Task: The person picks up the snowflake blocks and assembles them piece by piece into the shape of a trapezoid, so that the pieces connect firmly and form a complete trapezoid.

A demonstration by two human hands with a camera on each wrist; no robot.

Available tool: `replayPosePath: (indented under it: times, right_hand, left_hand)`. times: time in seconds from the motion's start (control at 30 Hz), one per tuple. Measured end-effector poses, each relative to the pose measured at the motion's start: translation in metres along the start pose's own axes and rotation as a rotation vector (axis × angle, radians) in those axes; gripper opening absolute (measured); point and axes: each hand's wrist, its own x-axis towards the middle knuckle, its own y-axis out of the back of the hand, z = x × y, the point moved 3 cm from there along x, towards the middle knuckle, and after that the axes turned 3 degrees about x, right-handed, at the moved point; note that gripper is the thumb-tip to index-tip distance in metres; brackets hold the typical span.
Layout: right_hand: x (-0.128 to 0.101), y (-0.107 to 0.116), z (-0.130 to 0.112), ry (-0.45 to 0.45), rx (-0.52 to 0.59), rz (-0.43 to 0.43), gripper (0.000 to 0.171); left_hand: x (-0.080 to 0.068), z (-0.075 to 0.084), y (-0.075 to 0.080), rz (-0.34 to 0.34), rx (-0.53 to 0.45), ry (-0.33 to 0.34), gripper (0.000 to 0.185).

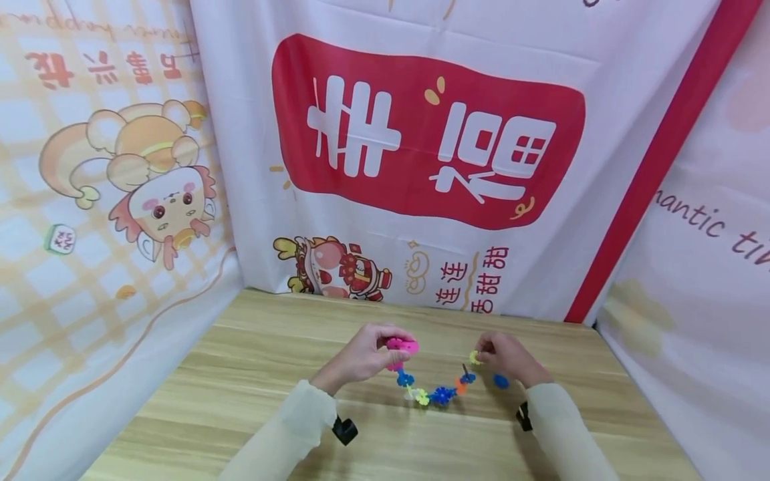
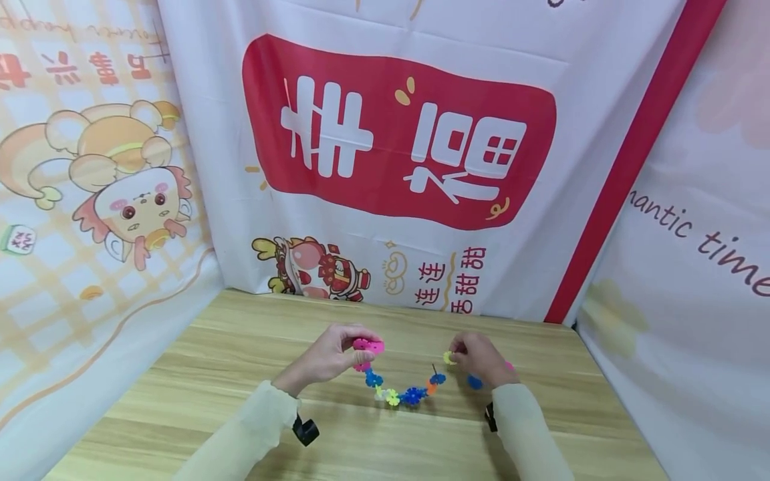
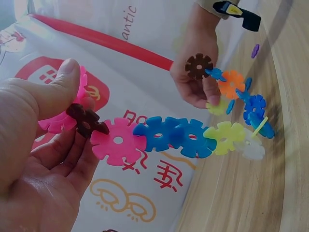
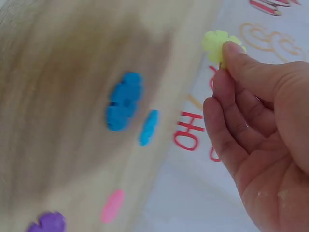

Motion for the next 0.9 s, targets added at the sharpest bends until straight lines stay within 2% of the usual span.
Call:
replayPosePath:
  times: [0.3, 0.63, 0.77, 0.9]
  right_hand:
    - [-0.014, 0.025, -0.045, 0.059, 0.062, 0.068, 0.008]
    - [-0.035, 0.022, -0.111, 0.238, 0.237, 0.171, 0.009]
    - [-0.041, 0.020, -0.129, 0.253, 0.288, 0.191, 0.010]
    - [-0.044, 0.019, -0.144, 0.255, 0.292, 0.205, 0.009]
  left_hand:
    - [0.000, 0.000, 0.000, 0.005, 0.000, 0.002, 0.024]
    - [0.003, -0.002, -0.003, 0.005, 0.008, 0.002, 0.029]
    - [0.005, 0.000, -0.004, 0.003, 0.019, -0.004, 0.029]
    - [0.006, 0.001, -0.004, 0.002, 0.017, -0.013, 0.027]
